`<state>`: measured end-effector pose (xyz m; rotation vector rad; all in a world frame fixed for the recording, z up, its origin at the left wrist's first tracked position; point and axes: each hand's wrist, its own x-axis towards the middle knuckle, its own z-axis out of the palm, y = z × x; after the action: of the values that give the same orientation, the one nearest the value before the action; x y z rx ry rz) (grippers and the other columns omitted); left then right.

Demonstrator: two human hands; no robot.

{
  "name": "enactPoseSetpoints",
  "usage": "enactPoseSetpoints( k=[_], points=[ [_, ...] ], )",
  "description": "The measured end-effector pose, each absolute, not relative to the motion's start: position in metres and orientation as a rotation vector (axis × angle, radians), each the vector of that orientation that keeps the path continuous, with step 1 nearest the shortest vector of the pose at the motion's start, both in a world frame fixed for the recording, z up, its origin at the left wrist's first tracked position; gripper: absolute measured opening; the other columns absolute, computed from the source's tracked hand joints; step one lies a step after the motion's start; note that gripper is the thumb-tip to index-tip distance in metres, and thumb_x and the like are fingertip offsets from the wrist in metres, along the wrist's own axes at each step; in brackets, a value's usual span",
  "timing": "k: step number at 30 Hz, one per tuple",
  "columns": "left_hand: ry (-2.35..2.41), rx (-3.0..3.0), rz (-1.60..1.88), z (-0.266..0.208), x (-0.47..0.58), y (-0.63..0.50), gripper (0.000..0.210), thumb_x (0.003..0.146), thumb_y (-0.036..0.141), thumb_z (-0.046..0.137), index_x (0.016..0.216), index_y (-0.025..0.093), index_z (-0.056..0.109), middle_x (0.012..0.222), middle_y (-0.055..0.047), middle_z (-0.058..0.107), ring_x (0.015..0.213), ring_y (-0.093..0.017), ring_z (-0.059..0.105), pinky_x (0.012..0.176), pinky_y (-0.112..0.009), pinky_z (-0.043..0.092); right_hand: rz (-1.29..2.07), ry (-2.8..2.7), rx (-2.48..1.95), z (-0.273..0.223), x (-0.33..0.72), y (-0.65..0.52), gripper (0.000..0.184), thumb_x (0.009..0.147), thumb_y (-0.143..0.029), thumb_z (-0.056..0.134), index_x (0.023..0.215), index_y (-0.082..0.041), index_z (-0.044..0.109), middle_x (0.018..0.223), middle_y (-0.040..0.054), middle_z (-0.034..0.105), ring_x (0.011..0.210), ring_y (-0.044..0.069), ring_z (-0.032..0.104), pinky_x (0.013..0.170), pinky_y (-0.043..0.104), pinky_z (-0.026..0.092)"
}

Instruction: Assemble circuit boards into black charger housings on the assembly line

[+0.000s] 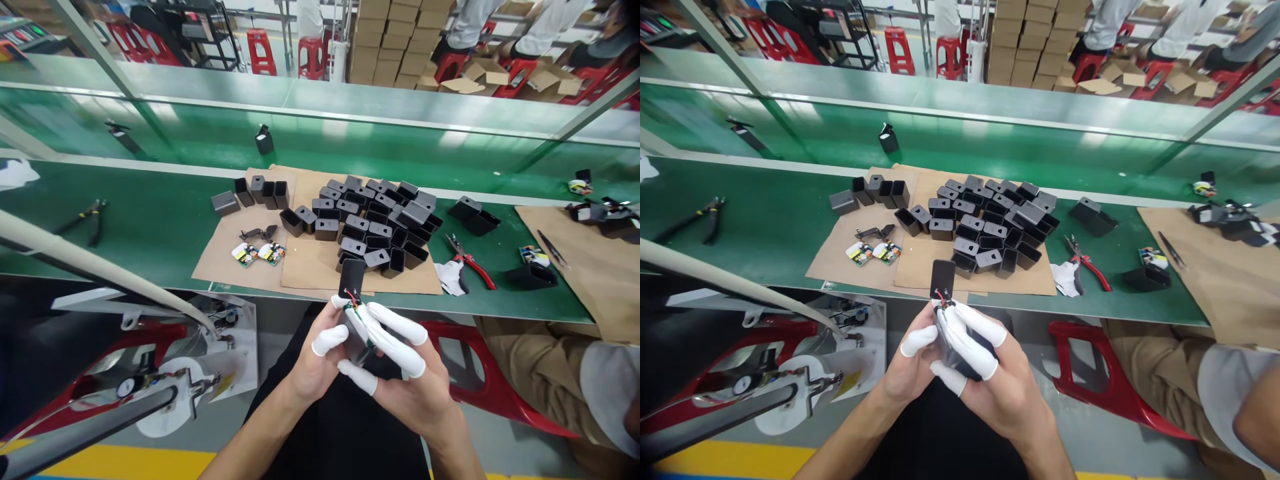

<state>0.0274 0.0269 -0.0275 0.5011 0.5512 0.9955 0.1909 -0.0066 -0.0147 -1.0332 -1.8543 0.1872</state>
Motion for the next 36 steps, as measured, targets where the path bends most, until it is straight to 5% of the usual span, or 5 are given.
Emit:
enactPoseSetpoints(
  k=[7, 13, 20, 26, 36],
  points=[
    [0.714, 0.81, 1.105, -0.031, 0.024, 0.021, 0.043, 0.094, 0.041, 0.075, 0.132, 0.023, 0.068, 0.125, -0.01, 0.073, 0.121, -0.03, 0.069, 0.11, -0.042, 0.053, 0.184, -1.825, -1.04, -0.024, 0.194, -0.009, 0.088, 0.076, -0.011, 0.093, 0.154, -0.038, 0.061, 0.145, 0.0107, 0.072, 0.117, 0.039, 0.08, 0.09, 0.052, 0.076],
    [0.98, 1.162, 1.277, -0.043, 0.024, 0.01, 0.079, 0.068, 0.024, 0.099, 0.138, 0.029, 0.062, 0.135, -0.011, 0.069, 0.126, -0.033, 0.067, 0.113, -0.046, 0.055, 0.122, -1.852, -1.04, -0.022, 0.192, 0.001, 0.081, 0.079, -0.004, 0.081, 0.152, -0.035, 0.065, 0.139, 0.0131, 0.073, 0.122, 0.041, 0.076, 0.09, 0.056, 0.073],
    [0.679, 0.707, 1.235, -0.037, 0.025, 0.009, 0.067, 0.083, 0.046, 0.089, 0.143, 0.033, 0.064, 0.144, -0.012, 0.067, 0.126, -0.034, 0.07, 0.112, -0.052, 0.056, 0.293, -1.734, -1.04, -0.023, 0.185, 0.008, 0.075, 0.085, -0.021, 0.083, 0.155, -0.022, 0.055, 0.142, 0.018, 0.064, 0.127, 0.035, 0.07, 0.102, 0.051, 0.067],
    [0.544, 0.573, 1.126, -0.013, 0.017, 0.014, 0.058, 0.09, 0.046, 0.081, 0.144, 0.037, 0.061, 0.129, -0.009, 0.074, 0.112, -0.032, 0.076, 0.103, -0.051, 0.061, 0.303, -1.528, -1.05, -0.037, 0.185, 0.007, 0.066, 0.08, -0.019, 0.091, 0.141, -0.025, 0.066, 0.136, 0.015, 0.063, 0.121, 0.031, 0.07, 0.098, 0.046, 0.067],
    [0.562, 0.653, 1.041, -0.012, 0.007, 0.018, 0.057, 0.091, 0.044, 0.078, 0.145, 0.031, 0.065, 0.138, -0.011, 0.071, 0.13, -0.035, 0.067, 0.116, -0.053, 0.052, 0.474, -1.479, -0.925, -0.031, 0.184, 0.012, 0.067, 0.079, -0.019, 0.092, 0.141, -0.03, 0.068, 0.128, 0.0127, 0.066, 0.116, 0.031, 0.074, 0.093, 0.048, 0.068]
  ],
)
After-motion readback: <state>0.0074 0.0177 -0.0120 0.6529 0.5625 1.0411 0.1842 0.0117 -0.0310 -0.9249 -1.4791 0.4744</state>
